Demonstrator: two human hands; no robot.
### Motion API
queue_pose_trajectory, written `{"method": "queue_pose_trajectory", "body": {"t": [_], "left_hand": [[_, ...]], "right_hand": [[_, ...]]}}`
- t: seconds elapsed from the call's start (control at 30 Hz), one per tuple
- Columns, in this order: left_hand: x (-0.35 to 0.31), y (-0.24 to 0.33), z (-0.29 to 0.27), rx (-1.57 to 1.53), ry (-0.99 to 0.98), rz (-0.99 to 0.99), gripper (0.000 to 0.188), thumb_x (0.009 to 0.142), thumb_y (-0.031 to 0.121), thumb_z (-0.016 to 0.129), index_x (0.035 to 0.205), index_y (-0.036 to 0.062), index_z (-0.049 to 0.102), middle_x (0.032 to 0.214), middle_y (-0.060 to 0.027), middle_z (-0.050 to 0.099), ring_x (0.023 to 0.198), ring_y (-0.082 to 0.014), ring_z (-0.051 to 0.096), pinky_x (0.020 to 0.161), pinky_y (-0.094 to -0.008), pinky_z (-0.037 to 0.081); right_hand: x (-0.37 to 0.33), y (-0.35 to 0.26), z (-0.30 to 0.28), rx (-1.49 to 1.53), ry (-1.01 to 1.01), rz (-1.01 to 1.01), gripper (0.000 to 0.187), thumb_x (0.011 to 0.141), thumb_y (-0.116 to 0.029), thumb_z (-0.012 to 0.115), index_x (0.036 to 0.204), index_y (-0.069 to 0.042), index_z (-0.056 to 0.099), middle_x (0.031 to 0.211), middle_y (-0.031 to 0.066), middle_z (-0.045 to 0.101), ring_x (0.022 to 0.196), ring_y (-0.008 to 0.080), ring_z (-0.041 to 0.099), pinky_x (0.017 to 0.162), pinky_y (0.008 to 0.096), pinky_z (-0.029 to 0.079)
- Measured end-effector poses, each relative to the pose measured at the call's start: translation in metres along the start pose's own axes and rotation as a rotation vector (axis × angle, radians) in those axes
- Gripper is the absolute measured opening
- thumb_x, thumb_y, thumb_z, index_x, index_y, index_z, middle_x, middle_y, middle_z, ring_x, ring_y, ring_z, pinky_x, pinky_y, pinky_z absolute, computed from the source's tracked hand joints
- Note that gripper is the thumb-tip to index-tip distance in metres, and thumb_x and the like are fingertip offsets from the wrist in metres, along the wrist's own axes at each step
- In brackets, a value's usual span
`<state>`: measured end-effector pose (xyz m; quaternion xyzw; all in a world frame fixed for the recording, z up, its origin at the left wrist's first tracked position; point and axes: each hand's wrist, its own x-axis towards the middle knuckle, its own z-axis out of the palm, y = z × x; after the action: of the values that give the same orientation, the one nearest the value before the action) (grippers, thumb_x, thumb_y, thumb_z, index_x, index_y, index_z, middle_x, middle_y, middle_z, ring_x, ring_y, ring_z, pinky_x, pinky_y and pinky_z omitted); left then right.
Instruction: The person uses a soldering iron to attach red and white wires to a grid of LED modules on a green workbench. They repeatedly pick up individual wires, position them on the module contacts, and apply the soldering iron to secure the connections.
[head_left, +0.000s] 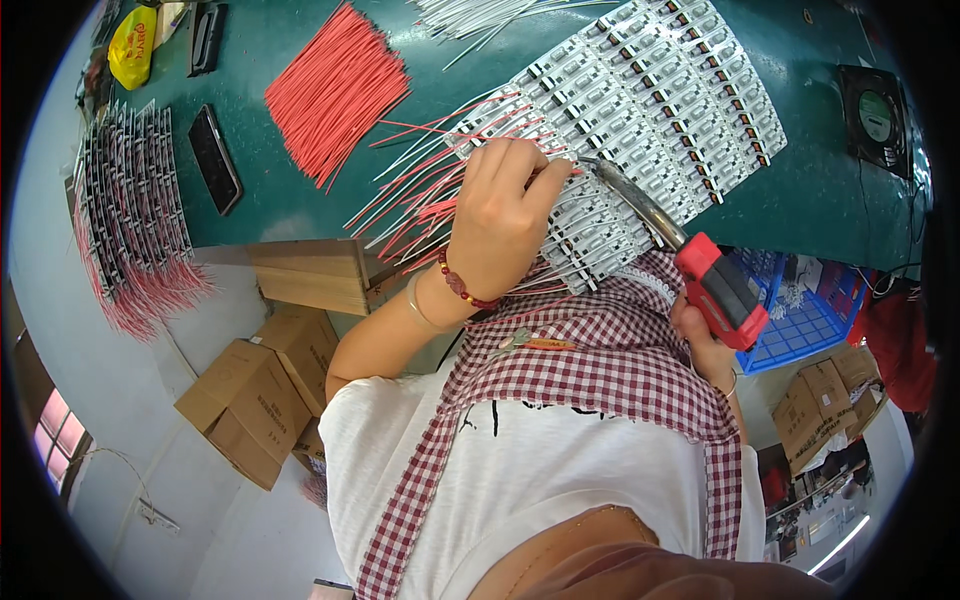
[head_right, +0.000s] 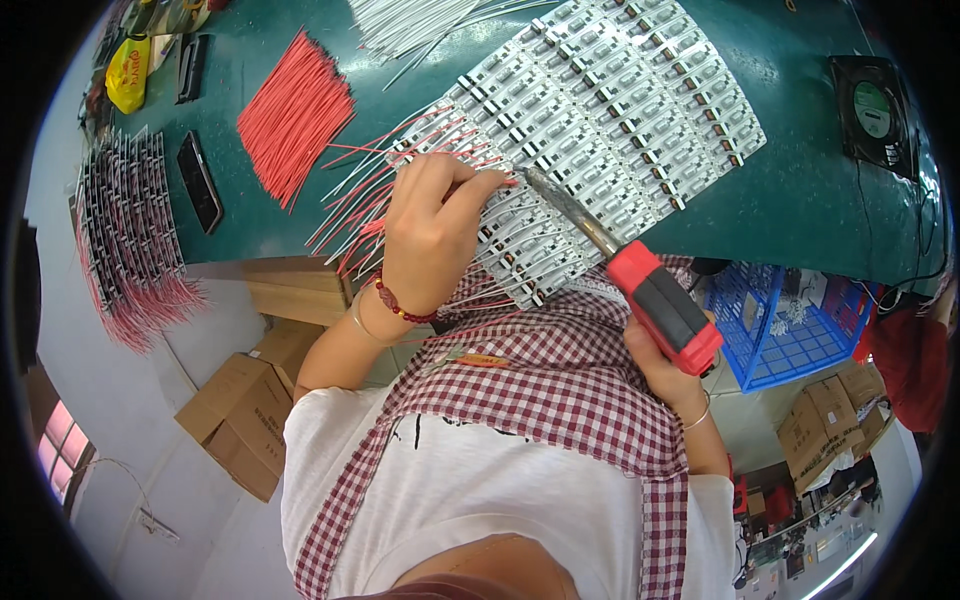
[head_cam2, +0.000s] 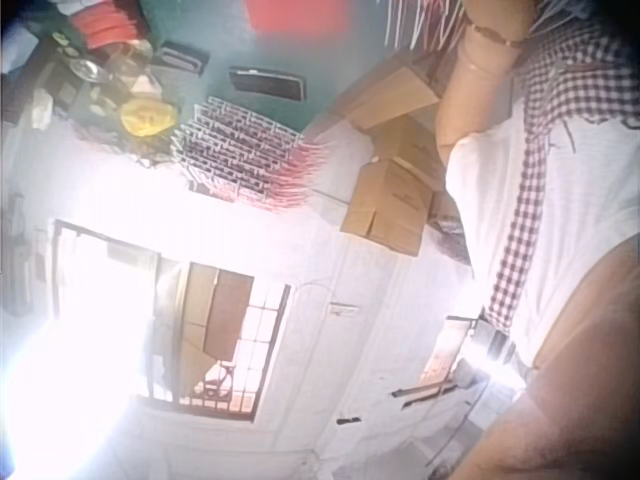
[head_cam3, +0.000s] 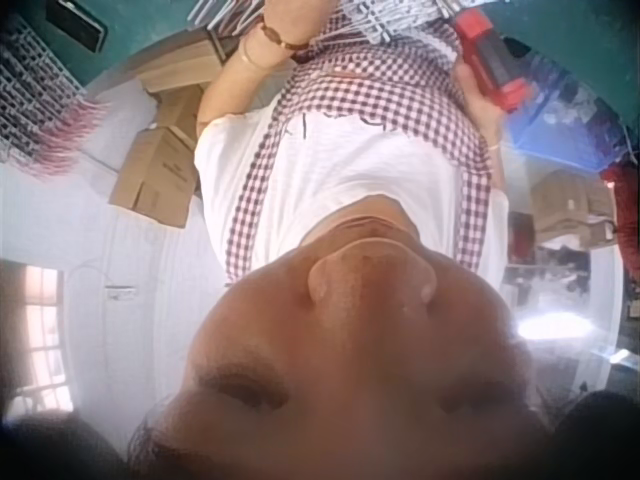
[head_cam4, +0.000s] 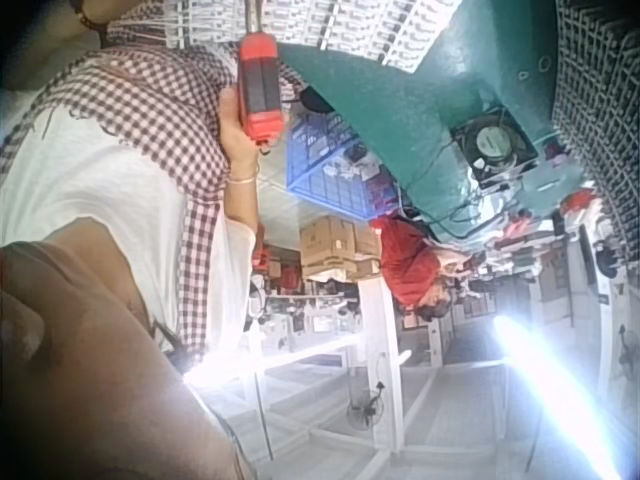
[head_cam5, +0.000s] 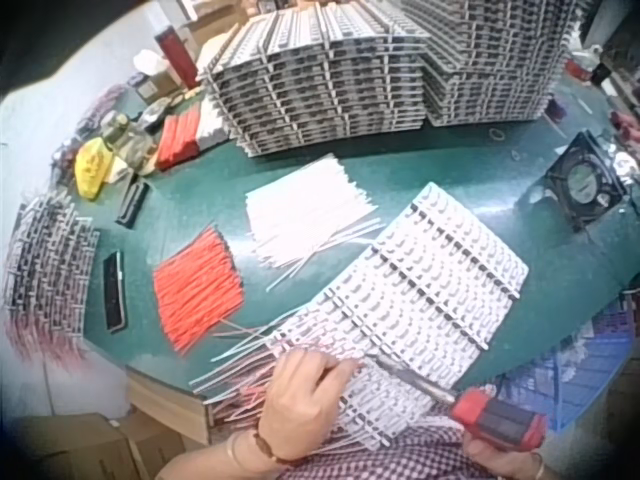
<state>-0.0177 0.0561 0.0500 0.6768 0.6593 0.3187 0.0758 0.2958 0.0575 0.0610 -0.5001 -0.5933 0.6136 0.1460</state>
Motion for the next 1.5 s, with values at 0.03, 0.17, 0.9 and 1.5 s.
{"method": "queue_pose_trajectory", "body": {"t": [0.03,0.17,0.9,1.5], "left_hand": [[0.0,0.0,0.0,0.001,0.001,0.0,0.028,0.07,-0.005,0.066,0.094,0.0073,0.071,0.077,-0.0046,0.051,0.072,-0.0216,0.051,0.064,-0.034,0.041],[0.001,0.002,0.001,0.016,0.004,-0.003,0.027,0.071,-0.005,0.066,0.094,0.0072,0.072,0.077,-0.0046,0.05,0.072,-0.0217,0.051,0.064,-0.0338,0.041],[0.004,0.002,-0.002,0.061,-0.045,-0.012,0.02,0.074,-0.002,0.066,0.091,0.007,0.07,0.079,-0.0048,0.051,0.075,-0.022,0.052,0.067,-0.0345,0.04],[-0.006,0.009,0.003,0.046,0.024,-0.015,0.019,0.072,-0.001,0.074,0.09,0.0046,0.07,0.076,-0.0048,0.052,0.072,-0.0226,0.053,0.065,-0.0357,0.041]], "right_hand": [[0.001,0.006,-0.003,-0.104,-0.039,-0.034,0.03,0.093,-0.02,0.067,0.114,0.001,0.061,0.078,0.0048,0.061,0.066,0.0113,0.054,0.06,0.027,0.043],[0.002,0.004,0.0,-0.143,0.055,-0.067,0.02,0.085,-0.015,0.074,0.099,-0.001,0.069,0.081,0.0087,0.068,0.068,0.017,0.063,0.061,0.0303,0.049],[-0.005,-0.002,-0.004,0.174,0.009,0.006,0.017,0.092,-0.008,0.066,0.107,0.0,0.066,0.092,0.0021,0.064,0.084,0.0123,0.059,0.078,0.03,0.049],[-0.007,0.021,-0.004,-0.226,0.08,-0.099,0.018,0.083,-0.012,0.075,0.098,-0.003,0.073,0.087,0.0102,0.072,0.077,0.0219,0.069,0.067,0.0327,0.053]]}}
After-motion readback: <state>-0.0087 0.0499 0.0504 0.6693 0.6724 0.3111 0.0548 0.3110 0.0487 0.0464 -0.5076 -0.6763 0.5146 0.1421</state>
